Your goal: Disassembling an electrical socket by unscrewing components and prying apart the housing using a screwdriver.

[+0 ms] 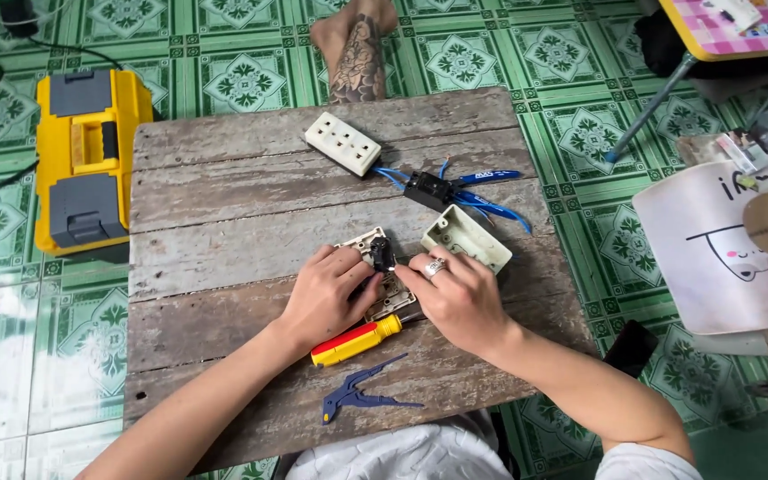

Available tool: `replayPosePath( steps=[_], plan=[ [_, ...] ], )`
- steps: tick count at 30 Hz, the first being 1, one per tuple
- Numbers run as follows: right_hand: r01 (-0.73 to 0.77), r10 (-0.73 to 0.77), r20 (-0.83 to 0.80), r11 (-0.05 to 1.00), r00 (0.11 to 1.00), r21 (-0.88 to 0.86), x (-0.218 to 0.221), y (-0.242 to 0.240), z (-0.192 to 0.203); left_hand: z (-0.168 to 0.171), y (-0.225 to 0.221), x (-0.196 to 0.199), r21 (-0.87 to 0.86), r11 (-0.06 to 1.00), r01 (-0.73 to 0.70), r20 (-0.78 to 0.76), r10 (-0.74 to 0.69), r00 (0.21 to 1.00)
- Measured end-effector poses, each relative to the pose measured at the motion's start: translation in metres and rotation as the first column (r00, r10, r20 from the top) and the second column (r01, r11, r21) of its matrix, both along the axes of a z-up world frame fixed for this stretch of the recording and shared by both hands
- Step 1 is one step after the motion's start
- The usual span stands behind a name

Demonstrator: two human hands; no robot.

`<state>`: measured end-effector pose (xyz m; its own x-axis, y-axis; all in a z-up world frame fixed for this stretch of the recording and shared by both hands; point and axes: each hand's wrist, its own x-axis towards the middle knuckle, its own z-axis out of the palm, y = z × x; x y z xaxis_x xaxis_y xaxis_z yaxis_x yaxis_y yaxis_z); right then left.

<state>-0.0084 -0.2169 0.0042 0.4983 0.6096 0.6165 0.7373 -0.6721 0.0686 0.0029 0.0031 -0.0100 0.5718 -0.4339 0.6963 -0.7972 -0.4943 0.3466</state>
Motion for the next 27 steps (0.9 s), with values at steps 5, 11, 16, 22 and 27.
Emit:
replayPosePath(
  steps=[5, 11, 16, 22, 27],
  plan=[
    [0.006, -0.006, -0.012, 1.0, 1.0, 0.01, -0.001, 0.002, 0.005, -0.004, 0.001, 0.0, 0.003, 1.0, 0.005, 0.002, -0.005, 1.0],
    [0.009, -0.009, 0.024, 1.0, 1.0, 0.005, -0.005, 0.004, 0.013, -0.003, 0.003, 0.001, 0.005, 1.0, 0.016, 0.009, -0.016, 1.0],
    [0.016, -0.015, 0.072, 1.0, 0.997, -0.012, -0.004, 0.0, 0.003, -0.004, 0.003, 0.001, 0.0, 1.0, 0.029, 0.005, -0.029, 1.0],
    [0.027, -0.027, 0.03, 1.0, 0.999, 0.016, -0.005, 0.003, 0.004, -0.001, 0.002, 0.0, -0.005, 1.0, 0.021, 0.004, -0.02, 1.0],
    [0.028, -0.027, -0.009, 0.993, 1.0, 0.116, 0.003, 0.006, 0.011, -0.003, 0.002, -0.001, -0.029, 0.999, -0.026, -0.007, 0.026, 1.0]
  ],
)
